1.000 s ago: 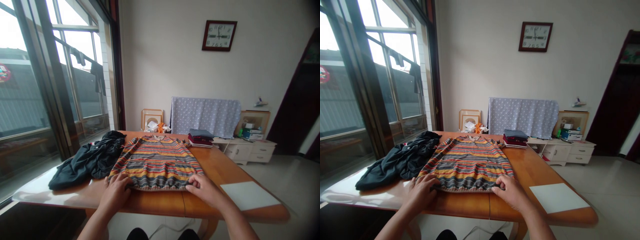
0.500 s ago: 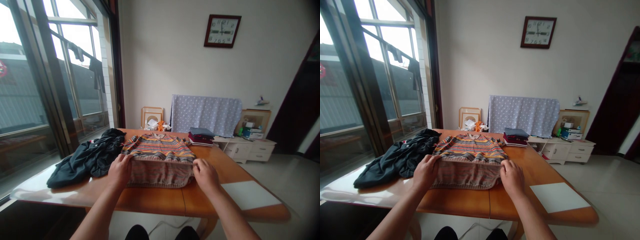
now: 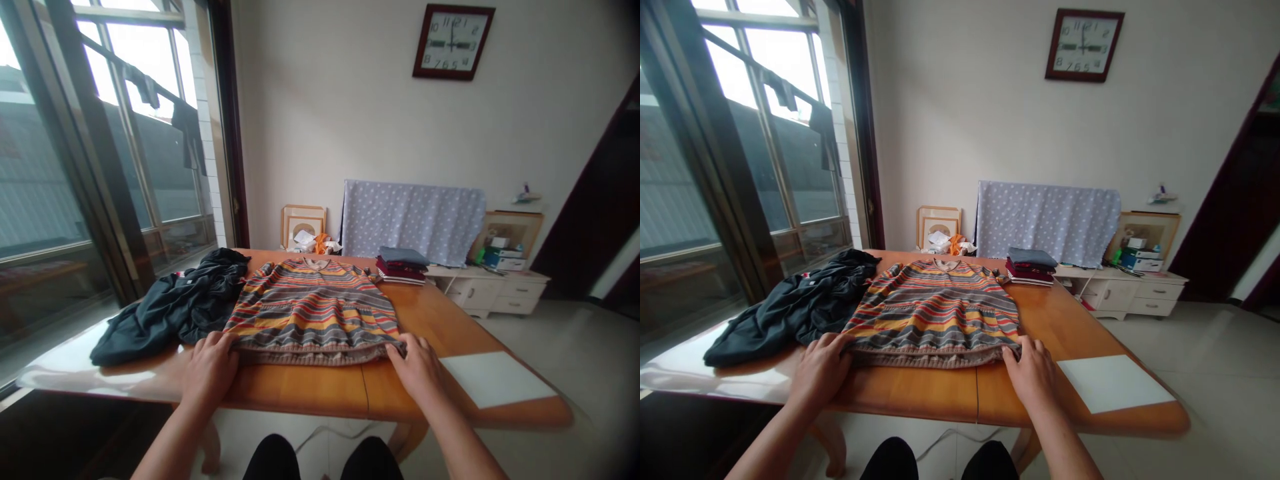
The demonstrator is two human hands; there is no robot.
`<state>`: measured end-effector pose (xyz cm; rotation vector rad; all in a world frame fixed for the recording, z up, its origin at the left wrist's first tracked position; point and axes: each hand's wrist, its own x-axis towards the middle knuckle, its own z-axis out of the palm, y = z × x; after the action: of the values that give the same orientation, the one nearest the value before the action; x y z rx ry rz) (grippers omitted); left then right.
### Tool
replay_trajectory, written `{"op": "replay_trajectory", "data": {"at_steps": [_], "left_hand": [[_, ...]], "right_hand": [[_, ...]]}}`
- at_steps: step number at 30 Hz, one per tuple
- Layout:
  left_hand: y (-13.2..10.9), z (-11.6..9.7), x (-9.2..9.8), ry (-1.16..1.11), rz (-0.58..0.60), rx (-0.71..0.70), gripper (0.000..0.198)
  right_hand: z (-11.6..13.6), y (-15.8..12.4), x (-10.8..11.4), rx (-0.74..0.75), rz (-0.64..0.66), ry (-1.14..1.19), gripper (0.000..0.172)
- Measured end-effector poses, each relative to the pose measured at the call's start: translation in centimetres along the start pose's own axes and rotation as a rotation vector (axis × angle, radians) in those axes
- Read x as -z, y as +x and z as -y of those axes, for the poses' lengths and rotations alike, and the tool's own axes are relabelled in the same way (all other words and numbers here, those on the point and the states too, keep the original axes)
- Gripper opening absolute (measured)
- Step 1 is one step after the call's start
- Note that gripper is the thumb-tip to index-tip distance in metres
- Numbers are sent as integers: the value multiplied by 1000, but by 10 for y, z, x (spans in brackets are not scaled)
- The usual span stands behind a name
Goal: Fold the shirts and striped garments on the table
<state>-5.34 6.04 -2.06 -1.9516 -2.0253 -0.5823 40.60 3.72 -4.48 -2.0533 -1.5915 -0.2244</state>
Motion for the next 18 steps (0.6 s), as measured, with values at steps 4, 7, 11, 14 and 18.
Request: {"op": "replay_trajectory", "data": {"at_steps": [4, 7, 11, 14, 18], "left_hand": [[-5, 5, 1, 39, -28, 58, 37], [-6, 5, 3, 47, -28, 108, 39], [-7, 7, 6, 9, -20, 181, 40], [-8, 10, 5, -80, -21, 265, 41], [-8, 17, 3, -214, -53, 357, 40]], "right_hand": [[6, -1, 6, -84, 69, -38, 49], [8, -1, 10, -74, 150, -25, 34], [-2, 2, 8, -63, 104, 105, 27], [-14, 3, 8, -101, 17, 229, 33], [-28, 0, 23, -223, 9, 274, 35]]}}
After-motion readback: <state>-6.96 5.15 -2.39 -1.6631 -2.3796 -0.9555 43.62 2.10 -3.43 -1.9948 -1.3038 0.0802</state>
